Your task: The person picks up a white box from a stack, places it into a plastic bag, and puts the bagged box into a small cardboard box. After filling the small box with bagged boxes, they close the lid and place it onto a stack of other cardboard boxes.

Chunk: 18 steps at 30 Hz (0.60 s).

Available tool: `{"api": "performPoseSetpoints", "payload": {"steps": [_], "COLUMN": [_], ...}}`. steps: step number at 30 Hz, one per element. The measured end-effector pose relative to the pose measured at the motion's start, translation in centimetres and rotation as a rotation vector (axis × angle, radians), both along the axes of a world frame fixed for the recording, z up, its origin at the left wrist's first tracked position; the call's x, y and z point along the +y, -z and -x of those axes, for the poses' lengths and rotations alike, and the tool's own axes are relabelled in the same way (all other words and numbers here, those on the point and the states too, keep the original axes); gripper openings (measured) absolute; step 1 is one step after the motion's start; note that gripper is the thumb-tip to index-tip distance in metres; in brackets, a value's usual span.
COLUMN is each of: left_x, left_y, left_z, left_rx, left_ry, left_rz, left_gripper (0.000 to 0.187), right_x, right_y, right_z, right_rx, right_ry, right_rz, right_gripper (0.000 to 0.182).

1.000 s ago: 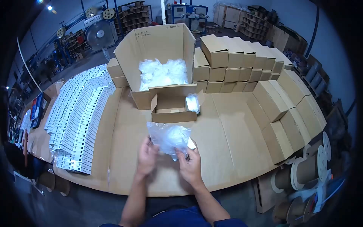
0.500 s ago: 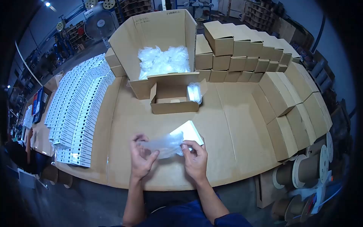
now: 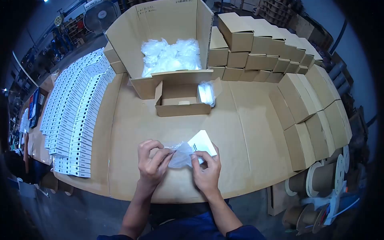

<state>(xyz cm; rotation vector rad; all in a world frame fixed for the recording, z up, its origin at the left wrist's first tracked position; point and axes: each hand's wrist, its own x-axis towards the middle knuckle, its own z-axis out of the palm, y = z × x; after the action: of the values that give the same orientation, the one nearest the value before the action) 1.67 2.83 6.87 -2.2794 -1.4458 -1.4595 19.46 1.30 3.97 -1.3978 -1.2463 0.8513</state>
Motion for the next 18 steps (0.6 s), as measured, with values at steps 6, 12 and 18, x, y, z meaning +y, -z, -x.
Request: {"api": "performPoseSetpoints", "payload": {"steps": [6, 12, 18], "left_x": [0.7, 1.0, 2.2], "left_y": [-1.4, -3.0, -2.9], "left_z": [1.3, 2.7, 2.1], "left_rx": [-0.028, -0.025, -0.338], "left_ry": [0.292, 0.388, 0.28], "left_rz": [0.316, 0.785, 0.914], "left_gripper": [0.019, 0.02, 0.024], "right_x": [0.3, 0.3, -0.3], "right_y": [0.3, -1.0, -0.8], "right_z": [-0.3, -0.7, -1.6], "right_rx": [-0.226, -0.334, -0.322], "right_ry": [-0.029, -0.176, -0.265], "right_rz": [-0.15, -0.216, -0.093], "right_gripper": [0.011, 0.014, 0.01]}}
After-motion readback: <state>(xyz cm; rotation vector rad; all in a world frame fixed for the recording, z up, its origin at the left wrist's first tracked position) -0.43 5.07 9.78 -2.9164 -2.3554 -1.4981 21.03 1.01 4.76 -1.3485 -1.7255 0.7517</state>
